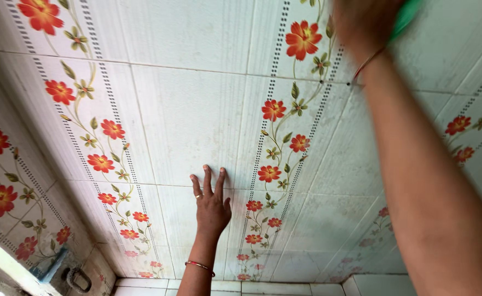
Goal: The person cleans the wall tiles by scrubbing them with a scrubber by hand.
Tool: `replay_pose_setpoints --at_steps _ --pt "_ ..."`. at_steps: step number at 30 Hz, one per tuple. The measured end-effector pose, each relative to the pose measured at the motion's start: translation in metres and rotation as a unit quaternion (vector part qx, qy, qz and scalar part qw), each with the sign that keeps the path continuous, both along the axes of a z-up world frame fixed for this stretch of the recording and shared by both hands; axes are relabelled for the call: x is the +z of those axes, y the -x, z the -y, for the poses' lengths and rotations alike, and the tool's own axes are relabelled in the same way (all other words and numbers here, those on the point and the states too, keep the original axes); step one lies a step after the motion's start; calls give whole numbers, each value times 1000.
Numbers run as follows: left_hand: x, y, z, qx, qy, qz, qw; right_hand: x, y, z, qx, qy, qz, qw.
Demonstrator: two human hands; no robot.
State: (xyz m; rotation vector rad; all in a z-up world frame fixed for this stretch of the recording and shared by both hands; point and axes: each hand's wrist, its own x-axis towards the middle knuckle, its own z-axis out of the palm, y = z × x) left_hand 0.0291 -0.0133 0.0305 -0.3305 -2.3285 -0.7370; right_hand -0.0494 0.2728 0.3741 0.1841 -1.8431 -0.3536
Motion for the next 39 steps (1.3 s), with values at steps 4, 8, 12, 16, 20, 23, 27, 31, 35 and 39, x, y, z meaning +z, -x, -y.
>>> replay_pose_setpoints --at_steps 4,8,12,16,20,23,27,31,35,39 --pt "-2 1 1 -10 -7 6 1000 -70 0 55 112 -119 86 983" --pt "-6 0 4 -11 4 -8 1000 -157 -23 108 102 -412 105 899" --pt "-5 3 0 7 10 -26 1000 -125 -9 111 230 -439 81 865" --pt "-9 6 -7 29 4 32 999 -17 17 75 171 -332 53 926" --pt "-6 7 -7 26 -6 21 999 21 11 43 78 -134 9 988" --pt "-4 3 -4 7 -23 6 1000 -9 5 51 53 -51 -8 997" --pt "0 -1 1 2 -17 -52 999 15 -5 37 42 6 -17 999" --pt "2 -4 12 -4 2 1 1000 -16 -15 51 34 -9 -10 999" --pt "0 -6 26 -6 30 23 999 -116 -21 69 12 -134 2 991" --pt "-3 -9 35 -39 23 24 999 -220 -32 63 0 -270 96 958"
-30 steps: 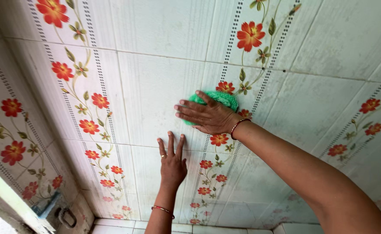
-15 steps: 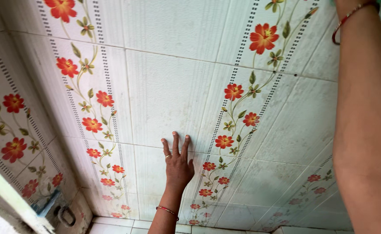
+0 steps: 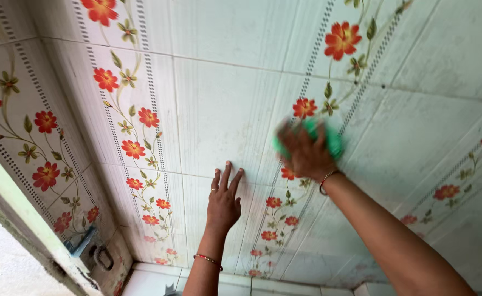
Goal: The person cleans the wall tiles by scrubbing them with a scrubber by hand.
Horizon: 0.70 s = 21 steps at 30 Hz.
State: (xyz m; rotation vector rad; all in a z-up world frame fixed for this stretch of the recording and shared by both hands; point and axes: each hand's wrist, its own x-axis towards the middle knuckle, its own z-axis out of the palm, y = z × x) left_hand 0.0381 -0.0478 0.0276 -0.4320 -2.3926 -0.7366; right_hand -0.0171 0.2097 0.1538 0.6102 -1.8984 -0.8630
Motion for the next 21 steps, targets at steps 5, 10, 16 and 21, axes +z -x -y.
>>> replay_pose_setpoints --at_steps 5,10,16,21 --pt "1 0 -4 -1 -3 -4 1000 -40 -7 -53 225 -134 45 964" --pt "-4 4 -10 28 -3 11 1000 15 13 -146 -1 83 4 997" --pt "-13 11 -15 42 6 -16 999 76 3 -222 -188 426 -82 881" --pt "-18 15 -21 48 -2 -36 998 -6 4 -201 -125 605 -145 773"
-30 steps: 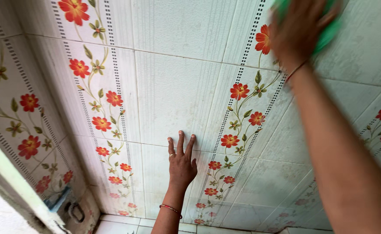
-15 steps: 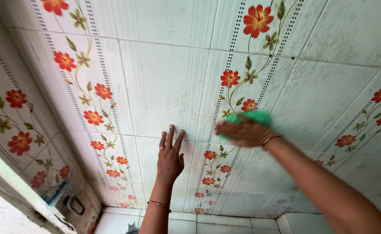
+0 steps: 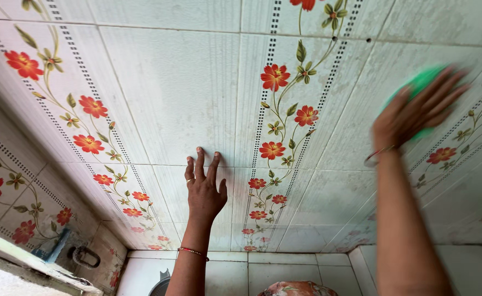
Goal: The person cleans the wall tiles by scrubbing them with a scrubber by hand.
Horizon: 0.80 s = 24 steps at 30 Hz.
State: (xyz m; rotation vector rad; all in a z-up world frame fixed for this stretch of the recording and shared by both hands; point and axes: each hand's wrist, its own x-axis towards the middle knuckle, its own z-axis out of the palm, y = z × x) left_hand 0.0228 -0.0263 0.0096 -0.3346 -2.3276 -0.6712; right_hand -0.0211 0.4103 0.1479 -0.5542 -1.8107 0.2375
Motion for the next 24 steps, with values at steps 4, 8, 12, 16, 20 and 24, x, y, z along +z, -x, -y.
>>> replay_pose_setpoints --at_steps 4,8,12,16,20,24 --pt "-8 3 -5 19 10 20 1000 -128 -14 31 51 -11 15 999" --pt "-11 5 -12 28 4 10 1000 -240 -16 29 168 245 -113 948" --pt "-8 6 -15 38 -10 56 998 -295 -10 20 160 573 -252 763" --pt "-18 8 -19 55 4 7 998 -256 -3 7 96 589 -301 744" --pt "-26 18 -23 80 17 17 997 -167 11 33 41 358 -215 908" --pt "-32 24 -29 79 4 12 997 -155 11 102 54 47 -10 997"
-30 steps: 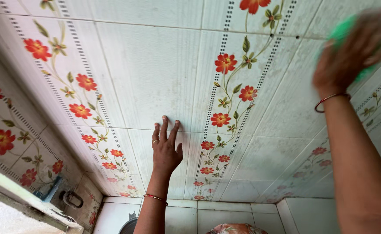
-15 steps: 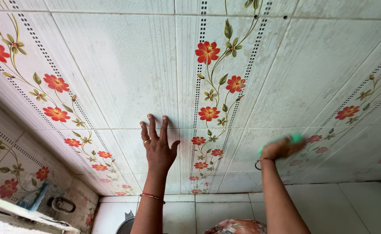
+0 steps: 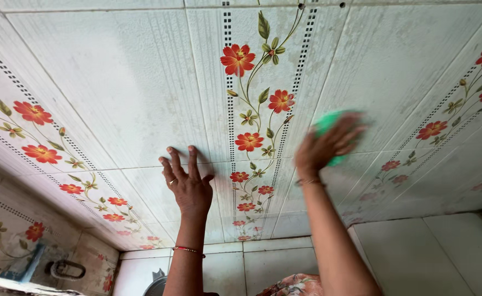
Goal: The person cleans the wall tiles by scrubbing them with a scrubber by hand.
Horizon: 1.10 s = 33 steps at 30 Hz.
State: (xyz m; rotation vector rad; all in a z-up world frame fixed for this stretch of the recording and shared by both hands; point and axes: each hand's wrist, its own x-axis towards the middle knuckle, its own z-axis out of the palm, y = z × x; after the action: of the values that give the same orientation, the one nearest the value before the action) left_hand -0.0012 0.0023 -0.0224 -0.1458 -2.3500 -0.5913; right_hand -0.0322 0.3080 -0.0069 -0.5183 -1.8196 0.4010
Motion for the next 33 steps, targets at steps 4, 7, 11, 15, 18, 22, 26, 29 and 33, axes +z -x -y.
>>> replay_pose_setpoints --at_steps 4,7,11,15,18,22,26,29,33 --pt "-1 0 0 12 2 -16 1000 -41 -21 9 52 -261 20 964" --pt "-1 -5 3 3 -2 -7 1000 -68 -17 -12 11 -290 20 957" --pt "3 -7 4 6 14 -14 1000 -80 -15 -34 -1 79 -16 997" --pt "3 -5 6 6 35 -4 999 -109 -16 -74 -5 447 -189 874" --pt "6 -8 6 2 25 7 1000 -167 -14 -91 64 616 -321 717" --pt "11 -10 3 -2 17 14 1000 -221 -12 -96 84 752 -292 585" --pt "9 -10 2 -1 12 2 1000 -195 8 -107 47 758 -327 563" --pt "6 -8 1 8 27 -9 1000 -132 16 -93 27 560 -332 759" --pt "5 -7 0 5 26 -19 999 -60 9 -22 -20 280 -120 952"
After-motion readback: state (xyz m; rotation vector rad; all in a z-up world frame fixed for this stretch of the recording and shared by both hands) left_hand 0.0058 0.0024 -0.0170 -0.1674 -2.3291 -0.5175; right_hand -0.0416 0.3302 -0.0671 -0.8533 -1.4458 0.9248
